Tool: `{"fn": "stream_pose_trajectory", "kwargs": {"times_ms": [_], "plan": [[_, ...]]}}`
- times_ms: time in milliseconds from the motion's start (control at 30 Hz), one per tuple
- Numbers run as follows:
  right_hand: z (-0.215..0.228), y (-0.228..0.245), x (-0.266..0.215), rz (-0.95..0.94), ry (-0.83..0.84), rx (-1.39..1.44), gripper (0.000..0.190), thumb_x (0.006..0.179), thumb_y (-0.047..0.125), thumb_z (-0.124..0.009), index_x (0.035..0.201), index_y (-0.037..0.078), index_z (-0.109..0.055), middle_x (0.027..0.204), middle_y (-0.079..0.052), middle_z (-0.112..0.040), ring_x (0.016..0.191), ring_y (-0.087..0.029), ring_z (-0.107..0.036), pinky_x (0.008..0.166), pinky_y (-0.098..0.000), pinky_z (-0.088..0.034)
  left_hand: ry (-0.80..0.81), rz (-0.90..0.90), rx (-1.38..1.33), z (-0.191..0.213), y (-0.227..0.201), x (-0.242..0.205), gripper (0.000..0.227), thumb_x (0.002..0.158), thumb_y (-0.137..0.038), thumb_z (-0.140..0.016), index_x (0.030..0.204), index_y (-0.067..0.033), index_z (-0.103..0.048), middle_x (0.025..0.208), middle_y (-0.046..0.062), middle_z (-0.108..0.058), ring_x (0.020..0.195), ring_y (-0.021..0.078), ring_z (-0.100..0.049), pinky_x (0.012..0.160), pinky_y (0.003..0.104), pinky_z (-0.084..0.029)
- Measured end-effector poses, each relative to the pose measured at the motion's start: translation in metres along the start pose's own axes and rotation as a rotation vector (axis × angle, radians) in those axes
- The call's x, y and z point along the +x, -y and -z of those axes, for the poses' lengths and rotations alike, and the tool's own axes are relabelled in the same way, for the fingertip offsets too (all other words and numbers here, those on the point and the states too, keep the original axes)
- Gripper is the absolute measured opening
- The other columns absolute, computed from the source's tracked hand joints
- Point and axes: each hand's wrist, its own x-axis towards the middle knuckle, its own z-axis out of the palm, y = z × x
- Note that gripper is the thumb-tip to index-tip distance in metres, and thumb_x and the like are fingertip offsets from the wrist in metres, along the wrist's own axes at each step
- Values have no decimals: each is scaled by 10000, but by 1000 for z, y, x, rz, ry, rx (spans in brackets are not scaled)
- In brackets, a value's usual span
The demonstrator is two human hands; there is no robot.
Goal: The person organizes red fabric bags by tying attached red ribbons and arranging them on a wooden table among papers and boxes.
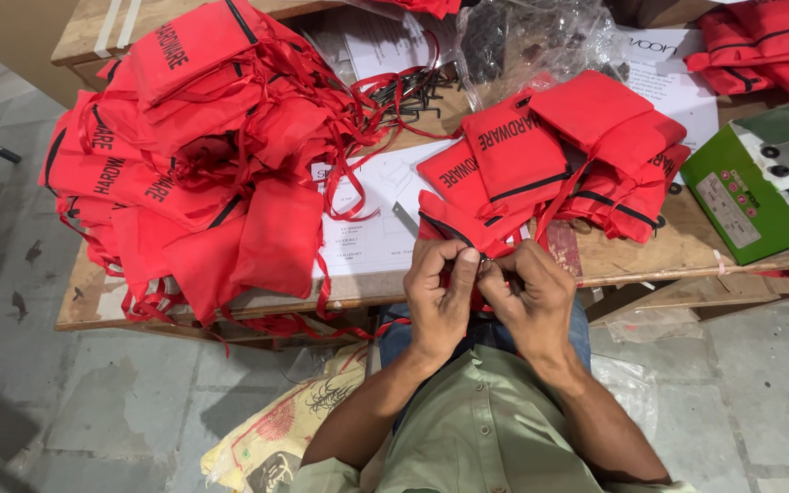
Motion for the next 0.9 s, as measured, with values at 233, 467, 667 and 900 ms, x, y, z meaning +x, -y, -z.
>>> {"fn": "stream_pose_trajectory", "kwargs": {"times_ms": [233,467,667,900], "plan": [[2,-6,0,-29,8,49,109,857,-39,-722,830,-11,-621,738,-47,-575,604,-93,-519,550,-259,-421,-13,-8,-27,3,5,2,173,1031,-159,-681,985,6,-659,880,66,-652,849,190,-578,774,315,-492],[12,9,13,3,129,61,70,949,16,-723,986,-16,-674,848,-72,-632,671,-128,-631,611,-288,-502,96,-101,74,15,-9,11,173,1032,-138,-690,1134,-4,-652,1016,92,-671,945,215,-633,849,319,-522],[16,8,16,173,126,-113,154,932,-31,-698,1082,-39,-664,1017,-167,-633,900,-307,-657,771,-360,-522,86,-200,148,14,-13,12,269,972,-84,-745,1189,-53,-590,1079,79,-682,1002,241,-643,892,354,-541],[11,-37,-3,-191,153,302,144,1036,-14,-629,1167,-12,-687,1039,-72,-739,918,-120,-668,818,-253,-548,53,-230,220,10,-16,15,249,885,-99,-821,1077,-48,-670,995,82,-678,946,251,-630,814,351,-534]]}}
